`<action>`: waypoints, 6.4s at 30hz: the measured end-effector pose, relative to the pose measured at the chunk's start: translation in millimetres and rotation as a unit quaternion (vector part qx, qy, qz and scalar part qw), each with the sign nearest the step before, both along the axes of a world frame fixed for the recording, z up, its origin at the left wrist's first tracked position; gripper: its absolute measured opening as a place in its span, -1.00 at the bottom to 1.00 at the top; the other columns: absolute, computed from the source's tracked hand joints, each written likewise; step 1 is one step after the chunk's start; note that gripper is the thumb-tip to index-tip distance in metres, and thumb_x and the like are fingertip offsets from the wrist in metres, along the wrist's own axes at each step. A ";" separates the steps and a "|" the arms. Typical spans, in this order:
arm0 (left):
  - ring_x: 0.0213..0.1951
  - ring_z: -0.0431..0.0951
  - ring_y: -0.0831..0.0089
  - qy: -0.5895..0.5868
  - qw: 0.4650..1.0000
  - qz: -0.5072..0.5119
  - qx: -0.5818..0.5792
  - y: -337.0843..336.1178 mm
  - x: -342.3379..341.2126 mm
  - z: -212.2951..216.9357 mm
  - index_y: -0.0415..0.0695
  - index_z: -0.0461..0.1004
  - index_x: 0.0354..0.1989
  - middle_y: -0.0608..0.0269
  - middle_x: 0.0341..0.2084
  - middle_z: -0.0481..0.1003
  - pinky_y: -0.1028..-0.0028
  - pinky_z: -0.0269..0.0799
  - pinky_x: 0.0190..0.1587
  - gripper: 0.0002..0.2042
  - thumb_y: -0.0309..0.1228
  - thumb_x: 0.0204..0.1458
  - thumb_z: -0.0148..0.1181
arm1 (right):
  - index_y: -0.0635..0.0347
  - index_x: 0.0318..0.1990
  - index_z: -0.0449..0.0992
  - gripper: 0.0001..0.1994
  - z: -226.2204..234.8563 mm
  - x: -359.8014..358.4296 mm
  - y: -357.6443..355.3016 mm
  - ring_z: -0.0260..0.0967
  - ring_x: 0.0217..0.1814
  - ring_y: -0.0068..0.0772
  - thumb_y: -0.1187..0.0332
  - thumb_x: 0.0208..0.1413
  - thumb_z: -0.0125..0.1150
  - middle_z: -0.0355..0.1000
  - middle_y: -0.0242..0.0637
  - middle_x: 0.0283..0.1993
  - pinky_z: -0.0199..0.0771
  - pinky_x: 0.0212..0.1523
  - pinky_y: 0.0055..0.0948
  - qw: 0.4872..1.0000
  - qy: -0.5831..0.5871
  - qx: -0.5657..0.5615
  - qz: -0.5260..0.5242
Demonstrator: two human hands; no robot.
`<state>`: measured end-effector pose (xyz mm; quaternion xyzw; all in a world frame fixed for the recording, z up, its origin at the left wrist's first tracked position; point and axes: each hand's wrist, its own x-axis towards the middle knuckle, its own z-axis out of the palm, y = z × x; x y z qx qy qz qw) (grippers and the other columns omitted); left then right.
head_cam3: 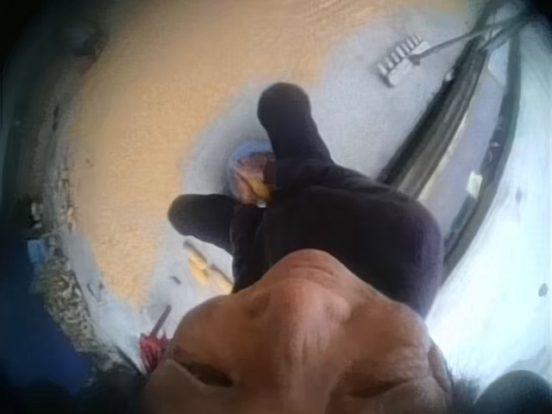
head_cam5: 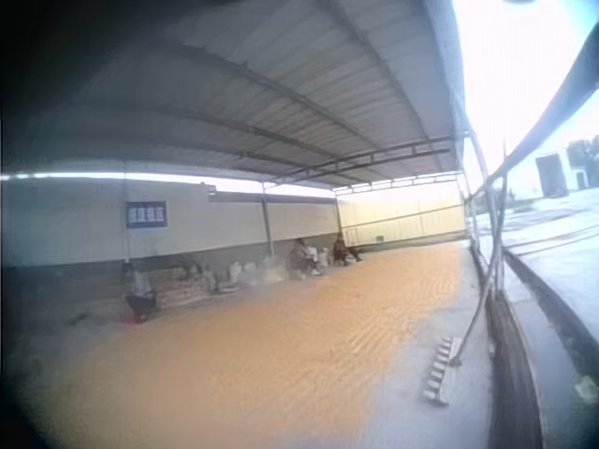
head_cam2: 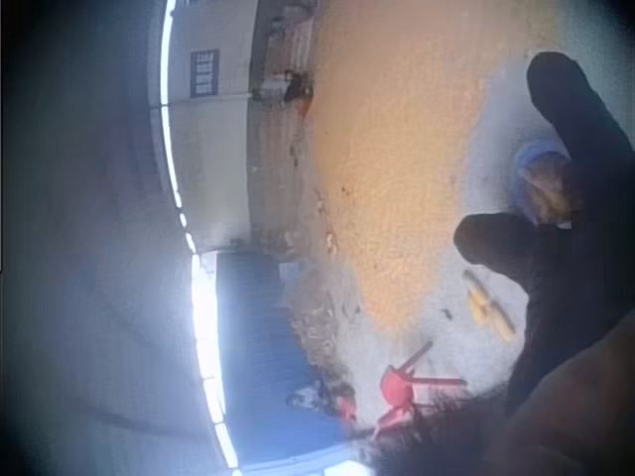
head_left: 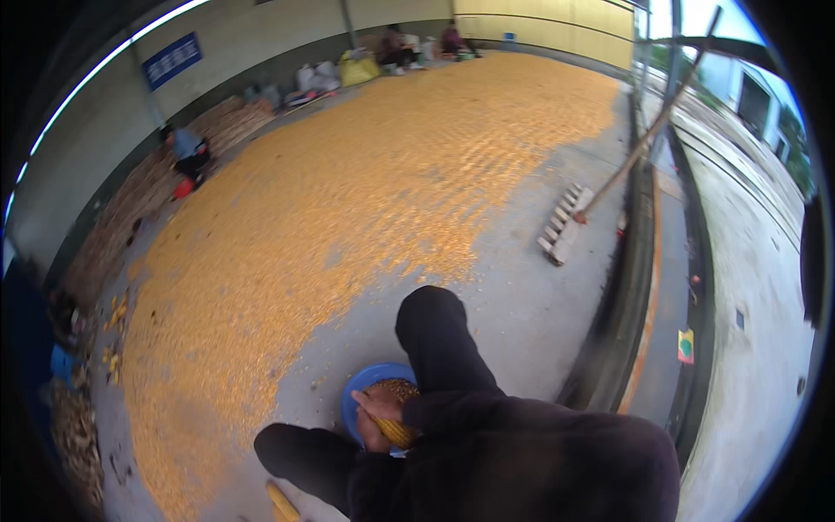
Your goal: The person sits on the floor and removes corn kernels from cobs by hand, dropping the kernels into a blue basin. Several cobs are processed one at a time, and the shucked cobs are placed on the floor nearby.
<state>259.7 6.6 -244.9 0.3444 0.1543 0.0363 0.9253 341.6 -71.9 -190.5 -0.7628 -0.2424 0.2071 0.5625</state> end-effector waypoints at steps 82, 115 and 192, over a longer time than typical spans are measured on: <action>-0.11 0.56 0.28 0.139 0.932 -0.304 0.141 -101.0 110.6 52.9 -0.15 0.38 0.11 0.12 -0.11 0.52 0.30 0.46 0.00 -0.62 -0.15 0.34 -0.19 | 0.42 -0.22 0.45 -0.41 18.3 60.2 -27.1 0.50 -0.23 0.12 -0.12 0.14 0.10 0.47 0.17 -0.34 0.42 -0.23 -0.05 0.992 0.032 -0.031 -0.118; 0.04 0.51 0.31 0.067 0.996 -0.011 -0.065 -27.0 -2.9 30.7 -0.18 0.27 0.24 0.11 0.08 0.46 0.27 0.42 0.15 -0.55 -0.12 0.36 -0.16 | 0.38 -0.02 0.40 -0.50 -1.0 34.2 -16.1 0.42 0.00 -0.08 0.05 0.15 0.24 0.46 0.00 -0.07 0.33 0.04 -0.18 0.983 0.069 0.093 -0.141; -0.27 0.59 0.41 0.021 0.998 0.036 0.048 -11.1 19.4 -39.7 -0.26 0.45 -0.01 0.16 -0.28 0.58 0.41 0.50 -0.14 -0.60 -0.14 0.34 -0.11 | 0.43 -0.15 0.51 -0.53 -51.0 86.9 -8.0 0.44 -0.30 -0.30 0.08 0.08 0.31 0.50 -0.15 -0.22 0.46 -0.28 -0.24 0.921 0.275 0.086 -0.261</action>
